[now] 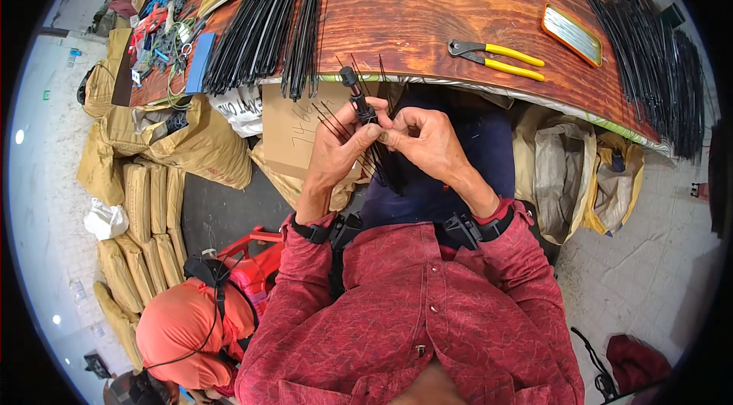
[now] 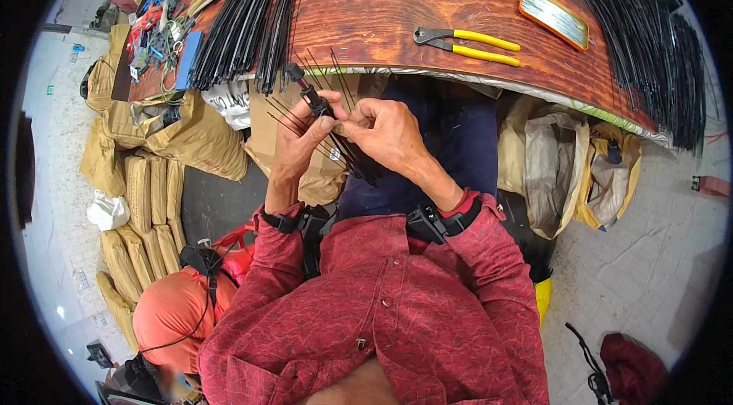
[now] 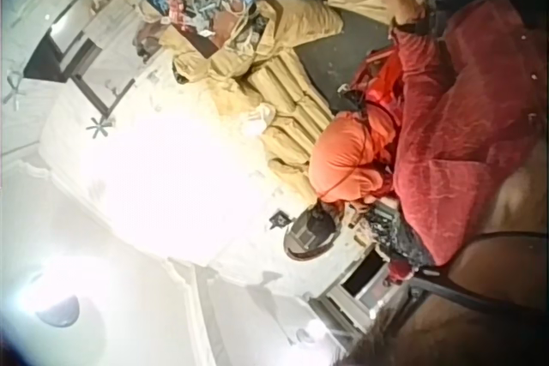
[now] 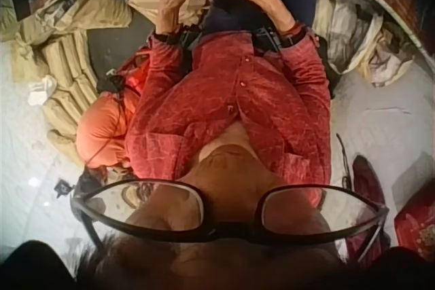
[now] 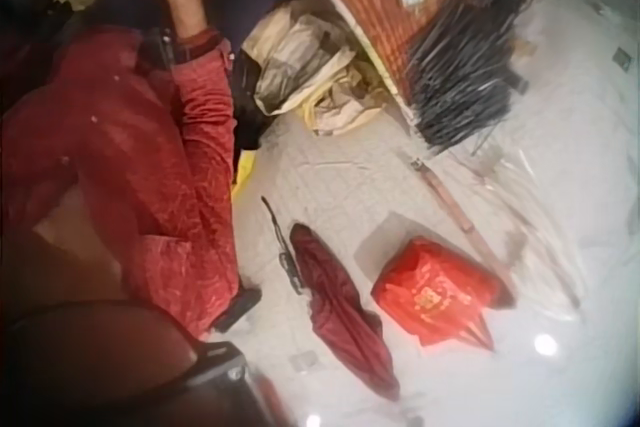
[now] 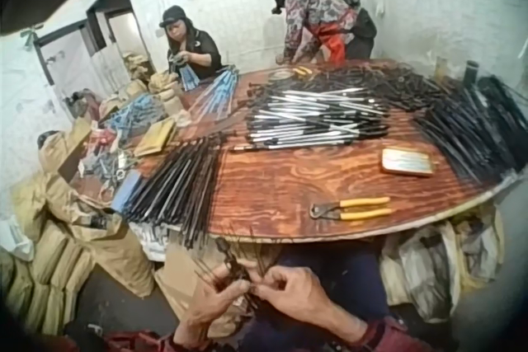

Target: Assembling black wires by attaching small components and using pliers to crimp or secure them.

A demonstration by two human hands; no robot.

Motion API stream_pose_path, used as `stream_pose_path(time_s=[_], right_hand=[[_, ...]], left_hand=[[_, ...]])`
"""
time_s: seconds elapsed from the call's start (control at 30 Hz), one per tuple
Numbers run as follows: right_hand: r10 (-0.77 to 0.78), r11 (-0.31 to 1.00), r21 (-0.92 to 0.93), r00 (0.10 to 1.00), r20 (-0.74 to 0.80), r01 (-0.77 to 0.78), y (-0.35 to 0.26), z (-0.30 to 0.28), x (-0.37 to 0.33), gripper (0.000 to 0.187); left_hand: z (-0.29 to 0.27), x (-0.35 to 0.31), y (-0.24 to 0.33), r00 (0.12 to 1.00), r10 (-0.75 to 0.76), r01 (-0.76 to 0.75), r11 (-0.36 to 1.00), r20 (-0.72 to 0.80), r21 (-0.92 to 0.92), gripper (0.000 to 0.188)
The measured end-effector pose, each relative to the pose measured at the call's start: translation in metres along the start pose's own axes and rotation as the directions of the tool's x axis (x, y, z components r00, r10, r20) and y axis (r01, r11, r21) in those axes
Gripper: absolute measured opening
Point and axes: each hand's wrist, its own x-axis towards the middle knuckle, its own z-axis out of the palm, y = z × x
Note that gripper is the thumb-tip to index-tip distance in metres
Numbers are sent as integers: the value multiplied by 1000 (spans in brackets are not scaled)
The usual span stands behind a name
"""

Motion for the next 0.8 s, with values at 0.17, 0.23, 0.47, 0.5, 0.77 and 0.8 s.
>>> stream_pose_path(time_s=[0.17, 0.23, 0.47, 0.5, 0.77, 0.8], right_hand=[[14, 998, -63, 1000, -13, -14, -14, -3, -1, 31], [6, 991, -131, 1000, -25, -10, -16, -5, -2, 27], [-368, 928, -155, 897, -243, 339, -53, -15, -13, 24], [-421, 902, -191, 886, -192, 387, -61, -18, -13, 30], [-615, 719, -486, 780, -114, 496, -53, -16, -11, 25], [-613, 717, -499, 781, -118, 487, -55, -16, -10, 24]], left_hand=[[9, 2, 3, 996, 9, -4, 998, -85, 64, 28], [10, 3, -2, 993, 21, -13, 997, -114, 73, 25], [16, 10, -8, 981, 20, 3, 993, -194, 120, 19], [16, 11, -8, 982, 27, 5, 985, -189, 170, 19], [16, 11, -22, 967, 30, 22, 979, -251, 204, 23], [16, 12, -24, 966, 53, 9, 971, -254, 237, 24]])
